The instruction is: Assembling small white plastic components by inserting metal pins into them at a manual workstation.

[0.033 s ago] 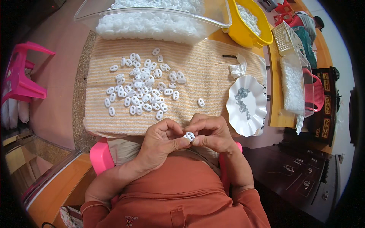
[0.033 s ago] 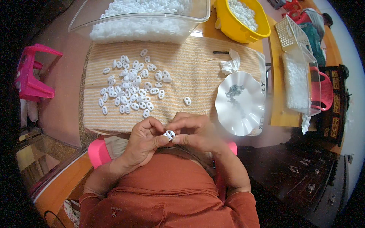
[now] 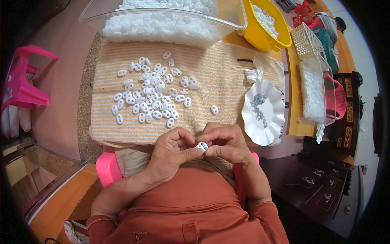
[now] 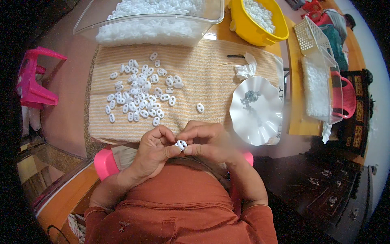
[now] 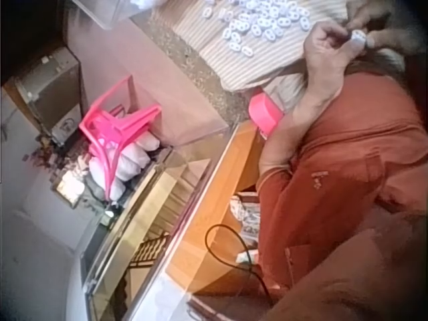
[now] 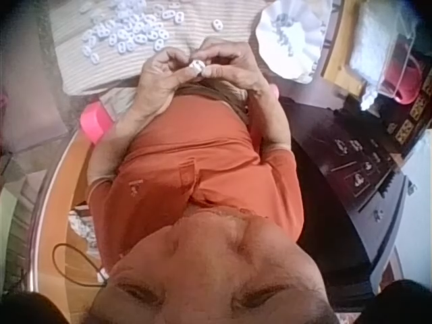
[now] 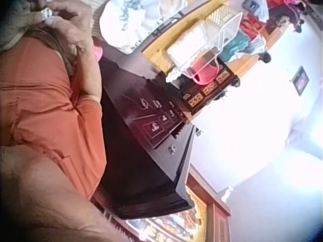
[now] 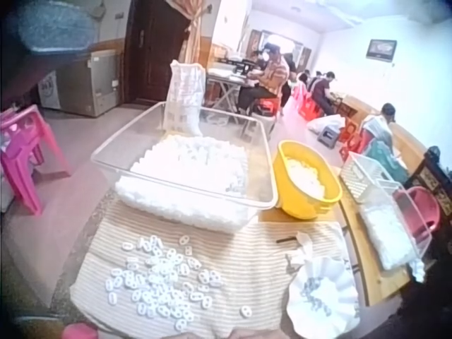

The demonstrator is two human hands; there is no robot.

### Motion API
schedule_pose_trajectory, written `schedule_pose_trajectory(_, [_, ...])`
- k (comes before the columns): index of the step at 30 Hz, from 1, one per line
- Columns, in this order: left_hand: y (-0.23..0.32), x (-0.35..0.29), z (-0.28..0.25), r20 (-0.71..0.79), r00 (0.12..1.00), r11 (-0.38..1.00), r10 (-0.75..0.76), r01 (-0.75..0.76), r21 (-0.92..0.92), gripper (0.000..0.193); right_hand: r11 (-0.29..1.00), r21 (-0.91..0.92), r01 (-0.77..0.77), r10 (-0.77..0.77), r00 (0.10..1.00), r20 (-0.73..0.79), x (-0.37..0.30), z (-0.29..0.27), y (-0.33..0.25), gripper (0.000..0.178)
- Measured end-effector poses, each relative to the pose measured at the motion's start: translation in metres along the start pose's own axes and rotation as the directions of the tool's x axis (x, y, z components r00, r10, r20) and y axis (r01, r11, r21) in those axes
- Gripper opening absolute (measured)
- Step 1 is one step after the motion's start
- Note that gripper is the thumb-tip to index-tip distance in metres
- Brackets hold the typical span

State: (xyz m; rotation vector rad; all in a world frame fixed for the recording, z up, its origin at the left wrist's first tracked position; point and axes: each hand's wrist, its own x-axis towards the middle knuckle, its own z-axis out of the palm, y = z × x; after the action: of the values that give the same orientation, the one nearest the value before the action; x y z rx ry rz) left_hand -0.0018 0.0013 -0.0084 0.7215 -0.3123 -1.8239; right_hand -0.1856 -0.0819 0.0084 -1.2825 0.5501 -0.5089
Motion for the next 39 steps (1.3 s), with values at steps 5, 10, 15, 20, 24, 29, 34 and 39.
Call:
schedule_pose_trajectory(5, [-0.004,-0.002,0.001,-0.022,1.0,0.999,0.016,-0.015,0.035,0.019,0.996,-0.083,-0.038,0.038,0.999,0.001,-0.001,0.006,-0.009,0.024])
schedule_pose_trajectory(10, [0.0,0.001,0.005,-0.015,0.999,0.998,0.04,-0.039,0.059,0.016,0.999,-0.037,-0.037,0.036,0.999,-0.031,-0.002,0.008,-0.007,0.026])
schedule_pose_trajectory(15, [0.001,0.001,-0.004,0.0,1.0,0.994,0.021,-0.021,0.109,0.011,0.988,-0.135,0.078,-0.092,0.99,-0.103,-0.001,0.017,-0.011,0.024])
schedule_pose_trajectory(20, [0.003,-0.003,0.003,-0.005,1.0,0.997,-0.007,0.007,0.083,0.01,0.822,-0.517,0.237,-0.29,0.957,-0.023,-0.004,0.018,-0.026,0.022])
schedule_pose_trajectory(24, [0.004,-0.004,0.005,0.004,1.0,0.994,0.024,-0.024,0.105,0.011,0.82,-0.539,0.194,-0.288,0.953,-0.095,-0.004,0.014,-0.041,0.018])
schedule_pose_trajectory(29, [0.004,-0.005,0.006,0.0,0.998,0.974,0.068,-0.066,0.217,0.013,0.683,-0.73,-0.029,-0.419,0.803,-0.423,0.007,-0.038,-0.074,0.016])
schedule_pose_trajectory(34, [-0.001,-0.004,0.005,-0.025,0.999,0.986,0.039,-0.035,0.163,0.013,0.612,-0.79,0.034,-0.662,0.568,-0.489,0.056,-0.124,-0.135,0.03])
schedule_pose_trajectory(39, [0.001,-0.001,0.002,-0.032,0.999,0.991,0.043,-0.038,0.132,0.013,0.6,-0.795,-0.089,-0.571,0.648,-0.503,0.055,-0.158,-0.132,0.027])
